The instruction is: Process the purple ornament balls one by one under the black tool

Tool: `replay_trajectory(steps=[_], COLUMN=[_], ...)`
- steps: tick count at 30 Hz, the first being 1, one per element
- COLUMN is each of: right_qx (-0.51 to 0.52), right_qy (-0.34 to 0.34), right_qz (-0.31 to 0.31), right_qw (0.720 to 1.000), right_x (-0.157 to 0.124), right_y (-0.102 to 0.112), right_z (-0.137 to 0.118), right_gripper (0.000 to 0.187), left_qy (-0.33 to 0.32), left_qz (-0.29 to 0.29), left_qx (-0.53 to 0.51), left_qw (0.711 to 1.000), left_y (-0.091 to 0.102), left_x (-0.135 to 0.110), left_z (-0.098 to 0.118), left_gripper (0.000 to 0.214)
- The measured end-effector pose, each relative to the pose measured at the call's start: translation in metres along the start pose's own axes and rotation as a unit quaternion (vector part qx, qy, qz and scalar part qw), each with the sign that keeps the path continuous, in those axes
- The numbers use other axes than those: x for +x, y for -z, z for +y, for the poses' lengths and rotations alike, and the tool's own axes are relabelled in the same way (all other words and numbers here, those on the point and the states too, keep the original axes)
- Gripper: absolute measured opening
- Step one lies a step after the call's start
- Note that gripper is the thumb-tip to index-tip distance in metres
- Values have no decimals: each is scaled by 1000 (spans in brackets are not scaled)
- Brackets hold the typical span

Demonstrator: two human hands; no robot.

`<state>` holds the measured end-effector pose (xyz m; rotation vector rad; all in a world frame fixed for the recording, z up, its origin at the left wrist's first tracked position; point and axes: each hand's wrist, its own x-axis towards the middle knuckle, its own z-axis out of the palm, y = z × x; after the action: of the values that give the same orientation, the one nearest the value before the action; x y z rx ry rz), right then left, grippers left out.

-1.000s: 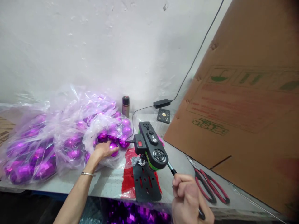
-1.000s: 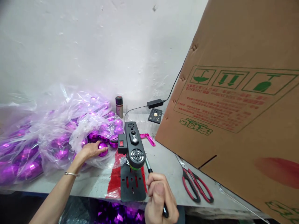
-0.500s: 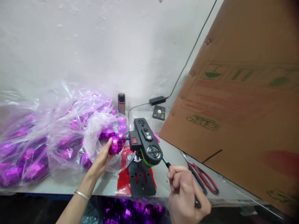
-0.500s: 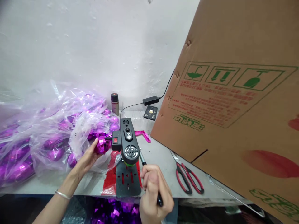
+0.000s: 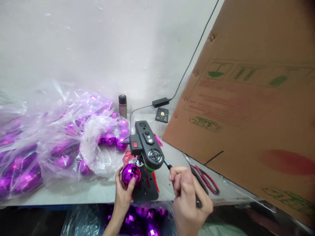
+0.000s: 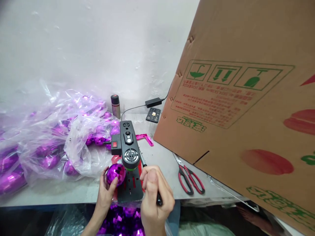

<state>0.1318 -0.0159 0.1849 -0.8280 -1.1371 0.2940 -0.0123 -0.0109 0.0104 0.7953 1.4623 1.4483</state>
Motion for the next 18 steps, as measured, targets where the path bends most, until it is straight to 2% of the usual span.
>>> replay_trajectory(steps=[5,11,15,18], right_qx=[-8,1,-1,0], right_qy=[-6,-10,-13,-16], right_qz=[-10,-2,-9,-13], right_qw=[1000,1000,1000,1000], right_x=[-2,-8,-7,-5], right_y=[3,5,4,3], right_z=[2,4,3,2], right_gripper=[47,45,45,45], left_qy=[-108,-239,-264,-239], left_qz=[-41,-81,-100,-120], left_qx=[120,199,224,225], left_qw=[986,947,933,937], left_y=[2,2,0,-3], left_x=[-10,-9,-10,-7], left_z=[-21,-32,-28,-18], left_gripper=[88,77,77,77])
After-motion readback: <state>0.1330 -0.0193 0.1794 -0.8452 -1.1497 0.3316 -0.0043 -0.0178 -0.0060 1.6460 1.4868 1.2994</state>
